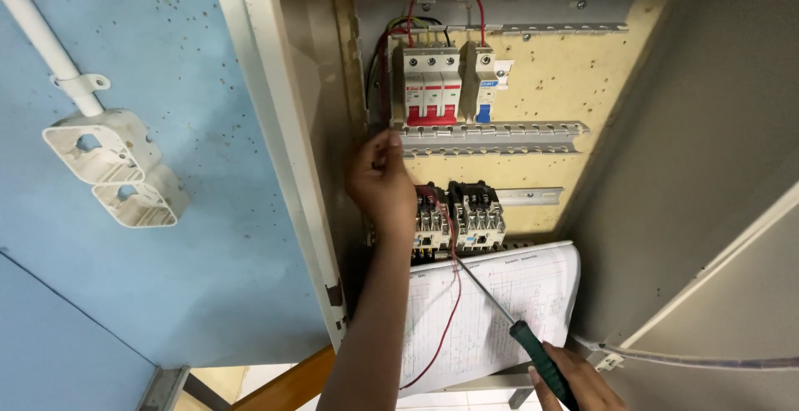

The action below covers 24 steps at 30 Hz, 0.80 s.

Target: Connecting electrical wires to circuit breakers and contactors within a control panel using a screwdriver while referring to a schematic.

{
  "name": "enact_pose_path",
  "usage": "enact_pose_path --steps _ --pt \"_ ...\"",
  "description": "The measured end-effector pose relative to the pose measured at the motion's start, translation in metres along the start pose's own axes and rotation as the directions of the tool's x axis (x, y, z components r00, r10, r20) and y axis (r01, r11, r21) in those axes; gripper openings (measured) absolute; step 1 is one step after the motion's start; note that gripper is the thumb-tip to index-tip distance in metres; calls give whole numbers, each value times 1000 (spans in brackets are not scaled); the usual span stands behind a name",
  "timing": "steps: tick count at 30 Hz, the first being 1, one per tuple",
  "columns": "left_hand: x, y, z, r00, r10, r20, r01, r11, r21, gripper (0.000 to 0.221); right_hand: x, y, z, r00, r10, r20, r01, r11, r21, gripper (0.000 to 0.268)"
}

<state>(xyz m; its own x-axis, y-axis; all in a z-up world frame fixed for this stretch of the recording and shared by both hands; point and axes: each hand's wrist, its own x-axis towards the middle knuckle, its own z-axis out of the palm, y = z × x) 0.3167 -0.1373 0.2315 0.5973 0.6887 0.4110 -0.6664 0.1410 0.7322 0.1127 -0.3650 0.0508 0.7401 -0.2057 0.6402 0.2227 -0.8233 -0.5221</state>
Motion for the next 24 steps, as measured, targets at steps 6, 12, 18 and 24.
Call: enact_pose_path --steps 6,12,18,24 --pt "7 -12 3 737 656 163 -656 636 407 9 5 2 -1 992 -103 -71 105 994 34 31" --pt "10 -15 10 689 709 154 -685 567 457 4 1 29 7 981 62 186 -57 998 -34 41" --pt "-2 -8 3 638 749 182 -731 514 448 12 12 39 7 985 2 173 1 1000 -16 38" --pt "-62 6 -54 828 451 333 -517 844 144 11 -14 132 50 854 240 462 -481 701 526 105"
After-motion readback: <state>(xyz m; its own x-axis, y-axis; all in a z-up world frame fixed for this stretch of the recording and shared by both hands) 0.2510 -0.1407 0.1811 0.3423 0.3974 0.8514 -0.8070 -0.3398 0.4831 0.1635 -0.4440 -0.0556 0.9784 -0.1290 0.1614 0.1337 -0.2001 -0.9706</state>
